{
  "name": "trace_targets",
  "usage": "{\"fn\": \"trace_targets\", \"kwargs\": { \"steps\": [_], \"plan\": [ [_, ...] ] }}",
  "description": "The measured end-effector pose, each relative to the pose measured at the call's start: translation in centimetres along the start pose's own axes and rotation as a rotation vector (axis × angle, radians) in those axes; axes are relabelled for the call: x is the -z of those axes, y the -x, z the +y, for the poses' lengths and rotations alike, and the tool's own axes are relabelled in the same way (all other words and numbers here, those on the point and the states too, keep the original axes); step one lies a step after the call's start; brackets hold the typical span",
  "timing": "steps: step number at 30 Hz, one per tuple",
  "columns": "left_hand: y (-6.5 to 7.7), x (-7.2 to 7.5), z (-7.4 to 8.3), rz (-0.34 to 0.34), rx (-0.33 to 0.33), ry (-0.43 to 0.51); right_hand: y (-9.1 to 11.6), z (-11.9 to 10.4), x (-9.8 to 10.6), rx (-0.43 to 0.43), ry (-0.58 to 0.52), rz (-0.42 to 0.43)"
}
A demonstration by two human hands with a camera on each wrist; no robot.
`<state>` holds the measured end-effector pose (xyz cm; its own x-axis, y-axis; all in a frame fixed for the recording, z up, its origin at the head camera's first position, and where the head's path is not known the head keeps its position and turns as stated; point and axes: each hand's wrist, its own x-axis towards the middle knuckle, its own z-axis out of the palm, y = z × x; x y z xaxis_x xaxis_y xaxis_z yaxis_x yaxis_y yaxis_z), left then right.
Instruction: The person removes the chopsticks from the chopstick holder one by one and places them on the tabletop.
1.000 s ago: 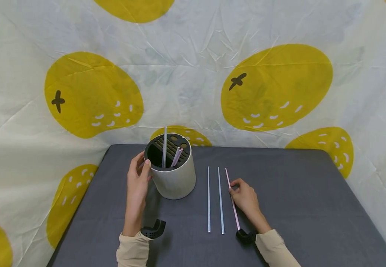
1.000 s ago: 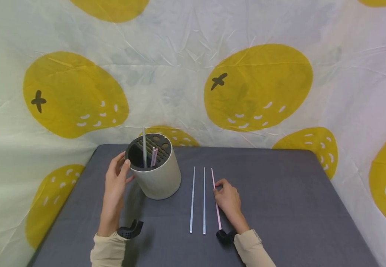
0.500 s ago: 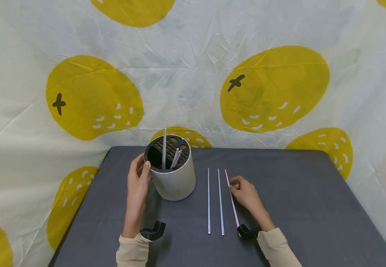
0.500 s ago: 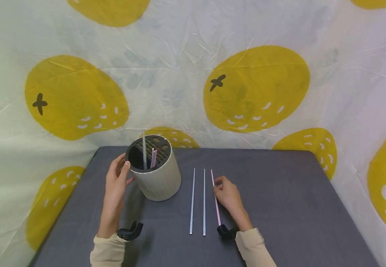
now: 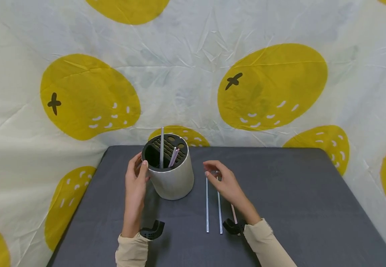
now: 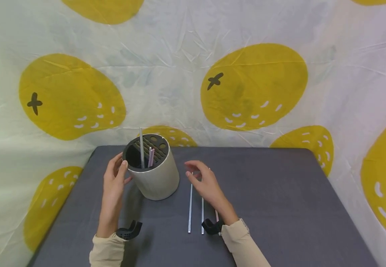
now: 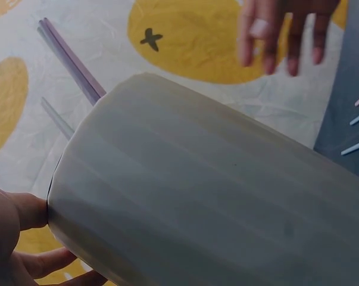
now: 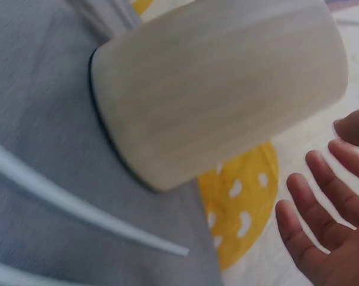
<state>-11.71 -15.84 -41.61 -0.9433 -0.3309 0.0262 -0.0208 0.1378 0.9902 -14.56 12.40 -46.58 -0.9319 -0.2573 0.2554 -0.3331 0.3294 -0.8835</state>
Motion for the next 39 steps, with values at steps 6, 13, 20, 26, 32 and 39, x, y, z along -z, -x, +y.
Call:
{"fn": "trace_targets", "kwargs": {
  "steps": [6, 13, 20, 26, 32, 39],
  "plan": [
    [-0.1, 0.1, 0.0, -0.007, -0.004, 0.002, -1.4, -2.3, -0.8, 0.098, -0.058, -0.012],
    [-0.2, 0.2, 0.1, -0.004, -0.016, -0.001, -2.8, -4.3, -2.2, 0.243, 0.056, 0.014],
    [-0.1, 0.1, 0.0, 0.004, -0.026, -0.001, -3.3, -5.3, -3.4, 0.380, 0.140, 0.038],
    [0.1, 0.1, -0.2, 0.011, -0.029, 0.016, -3.8, -6.1, -4.0, 0.471, 0.237, 0.042],
    [0.1, -0.1, 0.0, 0.014, -0.038, 0.027, -4.5, -7.1, -4.4, 0.523, 0.301, 0.088],
    [0.2, -0.2, -0.1, 0.013, -0.031, 0.024, -4.4, -7.7, -4.4, 0.506, 0.283, 0.110]
  ]
}}
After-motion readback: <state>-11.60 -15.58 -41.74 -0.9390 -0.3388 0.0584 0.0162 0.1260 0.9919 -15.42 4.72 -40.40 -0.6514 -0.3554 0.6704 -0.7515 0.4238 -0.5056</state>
